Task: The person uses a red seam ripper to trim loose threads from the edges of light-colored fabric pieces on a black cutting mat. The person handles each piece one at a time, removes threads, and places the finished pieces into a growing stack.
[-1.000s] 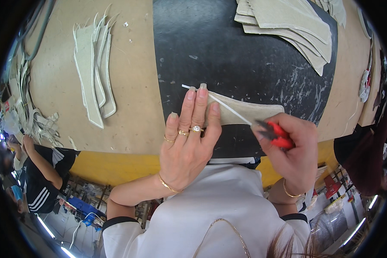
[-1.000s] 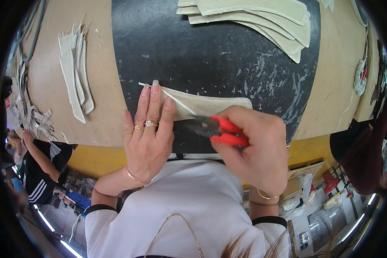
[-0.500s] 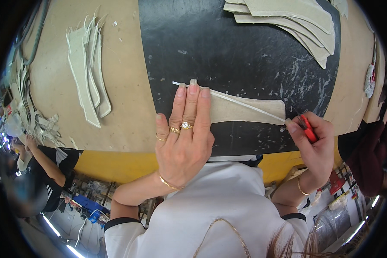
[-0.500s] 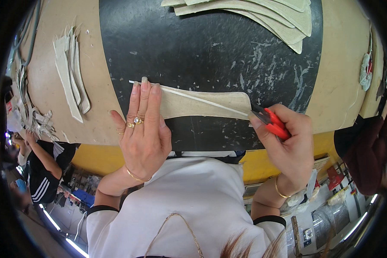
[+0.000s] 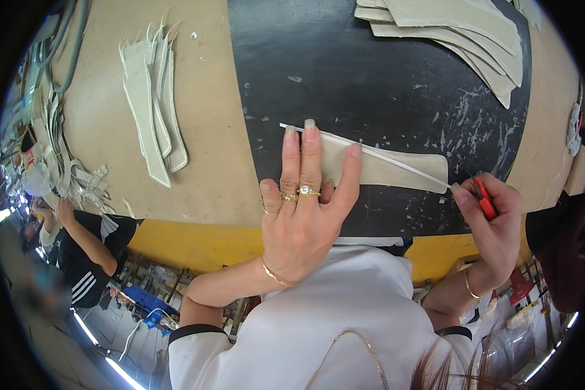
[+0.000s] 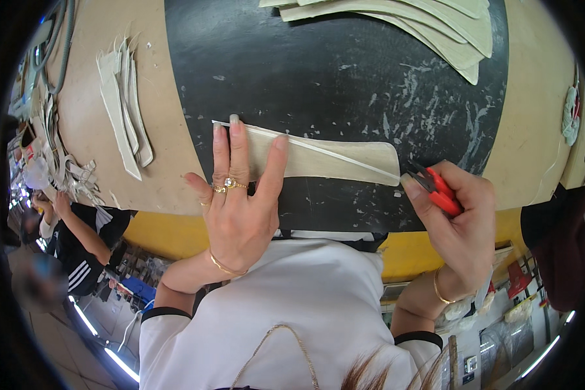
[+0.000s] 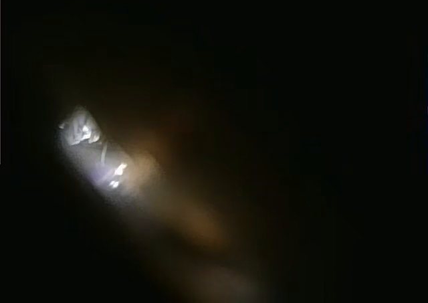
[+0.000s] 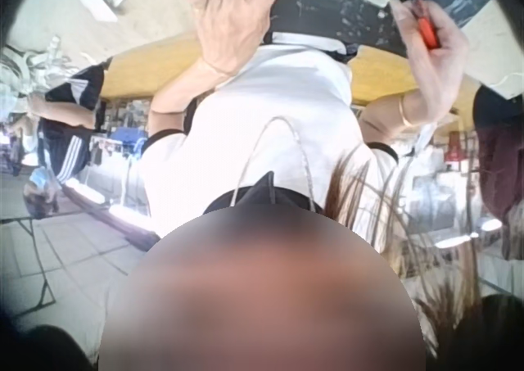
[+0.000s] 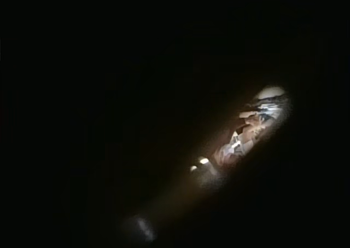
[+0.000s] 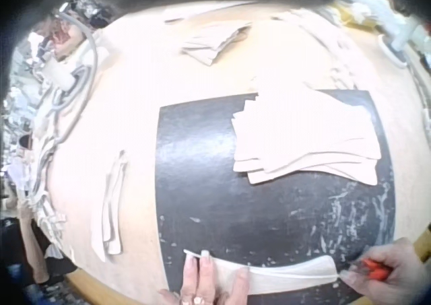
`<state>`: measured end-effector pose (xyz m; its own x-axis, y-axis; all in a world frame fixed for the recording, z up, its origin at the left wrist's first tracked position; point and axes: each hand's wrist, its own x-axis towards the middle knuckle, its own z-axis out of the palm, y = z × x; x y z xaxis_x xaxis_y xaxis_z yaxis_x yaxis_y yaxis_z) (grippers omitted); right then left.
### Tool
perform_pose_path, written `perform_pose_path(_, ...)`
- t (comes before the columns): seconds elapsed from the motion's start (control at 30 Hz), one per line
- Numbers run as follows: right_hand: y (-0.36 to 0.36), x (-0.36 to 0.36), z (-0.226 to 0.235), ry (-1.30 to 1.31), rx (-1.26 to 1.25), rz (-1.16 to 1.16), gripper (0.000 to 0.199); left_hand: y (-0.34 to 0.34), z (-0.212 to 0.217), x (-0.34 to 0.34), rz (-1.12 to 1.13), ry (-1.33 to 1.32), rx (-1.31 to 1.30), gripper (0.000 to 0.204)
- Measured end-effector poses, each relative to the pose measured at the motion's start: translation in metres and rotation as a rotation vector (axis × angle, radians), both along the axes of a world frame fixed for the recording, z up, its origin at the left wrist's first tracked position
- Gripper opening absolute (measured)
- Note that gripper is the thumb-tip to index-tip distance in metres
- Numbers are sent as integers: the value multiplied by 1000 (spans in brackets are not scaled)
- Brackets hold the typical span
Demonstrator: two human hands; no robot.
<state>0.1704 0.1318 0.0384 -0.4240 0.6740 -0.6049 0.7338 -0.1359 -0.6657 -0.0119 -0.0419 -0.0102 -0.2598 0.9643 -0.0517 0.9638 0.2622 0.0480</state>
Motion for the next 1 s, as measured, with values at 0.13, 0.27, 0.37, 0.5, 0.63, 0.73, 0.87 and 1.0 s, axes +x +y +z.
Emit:
perform_pose_path(0.13,1,2,-1,8,-4,-3,28,2,0,5,-17,65,-49,62)
perform_pose_path(0.27,4,4,-3,22,9,68,26,1,1,8,17,86,-76,63)
perform_pose_path(0.37,7,-3,-1,65,-25,163,24,1,-1,8,39,90,-5,65)
perform_pose_path(0.5,9,-20,7,68,-18,313,33,-1,1,3,-44,-104,10,66)
perform_pose_path(0.63,8,-33,6,-31,147,422,38,0,5,4,-47,-369,-40,65)
perform_pose_path(0.73,3,-37,5,0,157,362,23,2,6,3,-26,-388,-73,52)
perform_pose_path(0.87,5,-31,4,104,132,275,10,3,3,3,-29,-392,-4,49)
perform_pose_path(1.0,13,-18,6,109,76,214,8,2,2,7,-22,-337,-18,49)
